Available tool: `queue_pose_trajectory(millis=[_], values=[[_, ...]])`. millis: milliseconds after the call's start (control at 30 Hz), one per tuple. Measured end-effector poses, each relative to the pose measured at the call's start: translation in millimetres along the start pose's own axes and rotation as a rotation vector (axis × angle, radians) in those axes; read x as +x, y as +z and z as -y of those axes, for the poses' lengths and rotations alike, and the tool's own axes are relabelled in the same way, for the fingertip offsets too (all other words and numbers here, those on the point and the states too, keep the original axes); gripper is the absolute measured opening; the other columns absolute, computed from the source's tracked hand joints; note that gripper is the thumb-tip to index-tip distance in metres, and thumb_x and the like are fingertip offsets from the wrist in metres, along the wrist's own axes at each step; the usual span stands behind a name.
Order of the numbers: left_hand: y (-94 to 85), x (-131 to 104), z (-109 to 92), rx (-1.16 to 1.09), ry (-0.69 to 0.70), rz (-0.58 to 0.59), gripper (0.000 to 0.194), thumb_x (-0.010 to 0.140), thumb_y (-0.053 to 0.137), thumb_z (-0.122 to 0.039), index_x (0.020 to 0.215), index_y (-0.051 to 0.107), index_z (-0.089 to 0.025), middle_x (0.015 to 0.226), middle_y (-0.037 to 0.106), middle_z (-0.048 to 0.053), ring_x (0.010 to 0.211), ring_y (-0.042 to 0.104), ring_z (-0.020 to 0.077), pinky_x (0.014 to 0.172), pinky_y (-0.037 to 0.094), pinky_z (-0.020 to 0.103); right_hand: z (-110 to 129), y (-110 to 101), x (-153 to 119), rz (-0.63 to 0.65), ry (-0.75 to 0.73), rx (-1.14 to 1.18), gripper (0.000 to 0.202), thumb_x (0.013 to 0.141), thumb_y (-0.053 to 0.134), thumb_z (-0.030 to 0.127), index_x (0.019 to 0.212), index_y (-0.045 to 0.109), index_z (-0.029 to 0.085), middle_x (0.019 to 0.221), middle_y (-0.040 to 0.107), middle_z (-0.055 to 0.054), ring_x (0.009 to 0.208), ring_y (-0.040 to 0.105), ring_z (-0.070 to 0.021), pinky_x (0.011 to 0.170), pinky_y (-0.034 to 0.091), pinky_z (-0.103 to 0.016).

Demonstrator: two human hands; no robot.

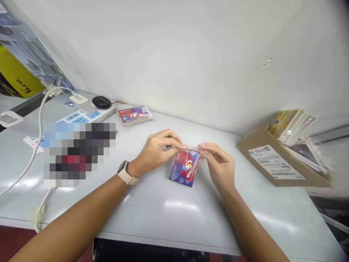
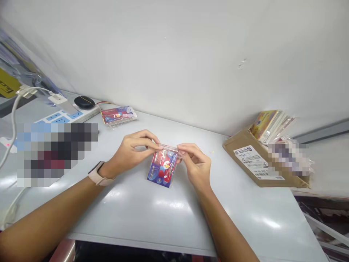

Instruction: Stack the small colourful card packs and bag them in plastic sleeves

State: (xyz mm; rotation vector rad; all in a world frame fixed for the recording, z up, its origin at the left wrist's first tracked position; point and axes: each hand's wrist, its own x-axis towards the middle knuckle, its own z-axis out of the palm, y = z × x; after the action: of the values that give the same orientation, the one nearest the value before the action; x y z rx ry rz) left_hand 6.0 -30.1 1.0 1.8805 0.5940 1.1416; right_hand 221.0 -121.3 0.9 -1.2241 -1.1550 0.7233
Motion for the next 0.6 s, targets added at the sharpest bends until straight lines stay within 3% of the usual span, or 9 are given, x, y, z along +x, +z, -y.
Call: queue_pose_trajectory(millis=[233, 433, 600], values=[[7.7, -6, 7, 0.124, 0.144, -0.048, 0.017, 0.099, 0.069, -0.024, 0.092, 0.084, -0.025, 0.1, 0.079, 0.007, 0.088, 0.074, 0.0188, 0.08, 0.062, 0.033, -2, -1, 2, -0.01, -0.021, -0.032, 0.007, 0.09, 0.081, 0.033, 0.092, 0.087, 0.03, 0.101, 0.077, -0.005, 0.068, 0.067, -0.0181, 0.069, 0.063, -0.042], [5.0, -9, 17, 0.276, 0.192, -0.034, 0.02, 0.102, 0.063, -0.023, 0.096, 0.081, -0.025, 0.101, 0.079, 0.006, 0.088, 0.075, 0.0172, 0.081, 0.062, 0.032, -11, -2, 0, -0.036, -0.084, -0.121, 0.005, 0.088, 0.08, 0.027, 0.088, 0.085, 0.029, 0.106, 0.077, -0.008, 0.091, 0.075, -0.0246, 0.077, 0.068, -0.045], [3.1, -11, 20, 0.402, 0.215, 0.046, 0.02, 0.102, 0.058, -0.02, 0.097, 0.077, -0.024, 0.098, 0.077, 0.006, 0.085, 0.071, 0.0168, 0.078, 0.059, 0.03, -17, -3, -1, -0.015, -0.086, -0.151, 0.005, 0.09, 0.079, 0.027, 0.088, 0.083, 0.027, 0.107, 0.076, -0.007, 0.079, 0.074, -0.0211, 0.077, 0.067, -0.046]])
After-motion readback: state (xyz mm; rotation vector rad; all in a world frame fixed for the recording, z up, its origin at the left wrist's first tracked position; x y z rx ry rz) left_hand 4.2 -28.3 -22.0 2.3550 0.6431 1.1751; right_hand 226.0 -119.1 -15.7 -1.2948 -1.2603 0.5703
